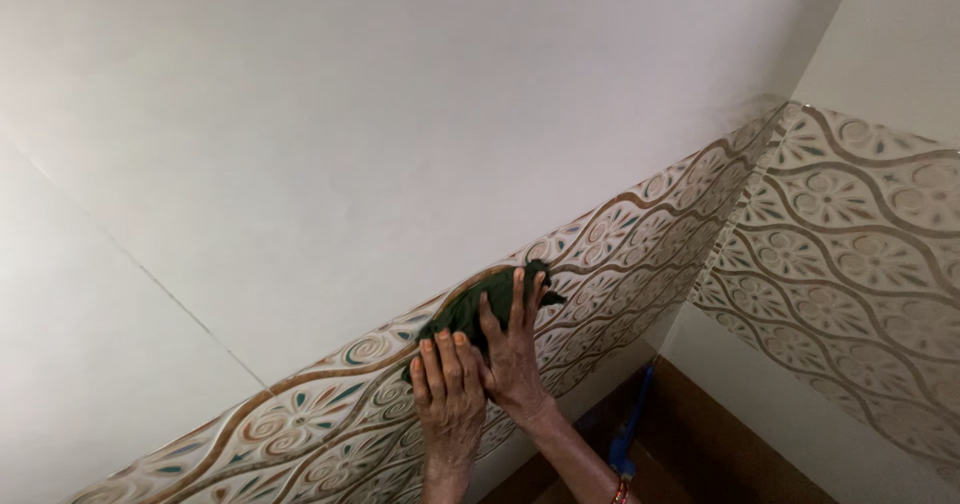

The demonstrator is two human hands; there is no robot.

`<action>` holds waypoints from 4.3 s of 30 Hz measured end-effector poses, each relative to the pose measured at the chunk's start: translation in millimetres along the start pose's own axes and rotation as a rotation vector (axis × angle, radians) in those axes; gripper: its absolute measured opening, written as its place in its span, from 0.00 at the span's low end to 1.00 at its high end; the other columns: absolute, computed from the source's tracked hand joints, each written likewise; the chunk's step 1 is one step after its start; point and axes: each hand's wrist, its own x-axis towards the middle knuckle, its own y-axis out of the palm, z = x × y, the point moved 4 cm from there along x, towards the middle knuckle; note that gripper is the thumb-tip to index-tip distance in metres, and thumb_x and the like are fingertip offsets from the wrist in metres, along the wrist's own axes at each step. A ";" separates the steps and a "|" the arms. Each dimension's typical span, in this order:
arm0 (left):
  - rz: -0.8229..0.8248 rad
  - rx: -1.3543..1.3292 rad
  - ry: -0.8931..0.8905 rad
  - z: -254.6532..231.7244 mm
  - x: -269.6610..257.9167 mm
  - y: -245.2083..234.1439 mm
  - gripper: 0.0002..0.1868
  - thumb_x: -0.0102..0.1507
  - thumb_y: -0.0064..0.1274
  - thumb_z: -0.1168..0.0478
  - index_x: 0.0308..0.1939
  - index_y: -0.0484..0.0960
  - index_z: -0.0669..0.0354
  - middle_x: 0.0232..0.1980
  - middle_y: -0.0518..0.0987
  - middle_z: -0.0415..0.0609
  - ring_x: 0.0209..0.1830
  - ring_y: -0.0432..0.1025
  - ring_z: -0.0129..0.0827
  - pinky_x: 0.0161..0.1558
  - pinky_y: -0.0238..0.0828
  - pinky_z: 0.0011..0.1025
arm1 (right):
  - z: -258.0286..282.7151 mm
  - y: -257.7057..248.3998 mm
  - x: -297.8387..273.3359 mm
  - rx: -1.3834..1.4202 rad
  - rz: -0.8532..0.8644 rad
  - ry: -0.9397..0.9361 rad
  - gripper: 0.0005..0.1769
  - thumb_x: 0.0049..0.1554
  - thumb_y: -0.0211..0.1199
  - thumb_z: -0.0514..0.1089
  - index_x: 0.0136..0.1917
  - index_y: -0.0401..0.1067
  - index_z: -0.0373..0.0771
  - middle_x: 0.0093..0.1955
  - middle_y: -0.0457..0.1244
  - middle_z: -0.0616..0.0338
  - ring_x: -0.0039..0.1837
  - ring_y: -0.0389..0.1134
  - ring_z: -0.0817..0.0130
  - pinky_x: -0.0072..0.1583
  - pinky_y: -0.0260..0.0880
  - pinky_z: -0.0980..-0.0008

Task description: The person wipes a tiled wall with a green cloth, moving horizontally along the decorative border and the white tiles above. The hands repeatedly rub the surface in a back-and-forth motion to clean the area.

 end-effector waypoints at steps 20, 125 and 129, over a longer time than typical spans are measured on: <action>-0.179 0.027 0.089 -104.9 217.5 -73.6 0.37 0.74 0.49 0.58 0.83 0.50 0.60 0.84 0.52 0.57 0.83 0.50 0.48 0.82 0.44 0.48 | -111.5 -100.2 146.8 -0.059 -0.178 0.044 0.41 0.71 0.45 0.70 0.89 0.36 0.61 0.92 0.25 0.58 0.89 0.20 0.48 0.88 0.24 0.30; -0.157 0.105 0.400 -170.7 100.8 55.0 0.27 0.78 0.32 0.48 0.80 0.62 0.50 0.80 0.64 0.44 0.80 0.57 0.32 0.81 0.47 0.37 | -216.1 -37.4 -33.0 0.263 -0.224 0.378 0.42 0.70 0.29 0.75 0.88 0.27 0.57 0.92 0.24 0.53 0.92 0.23 0.51 0.89 0.26 0.37; -0.143 0.097 0.437 -170.8 69.7 69.9 0.29 0.77 0.34 0.48 0.80 0.62 0.54 0.80 0.64 0.45 0.80 0.57 0.33 0.80 0.47 0.37 | -241.3 -3.9 -108.3 -0.007 -0.114 0.211 0.39 0.72 0.38 0.65 0.88 0.31 0.52 0.89 0.33 0.55 0.92 0.29 0.50 0.88 0.33 0.35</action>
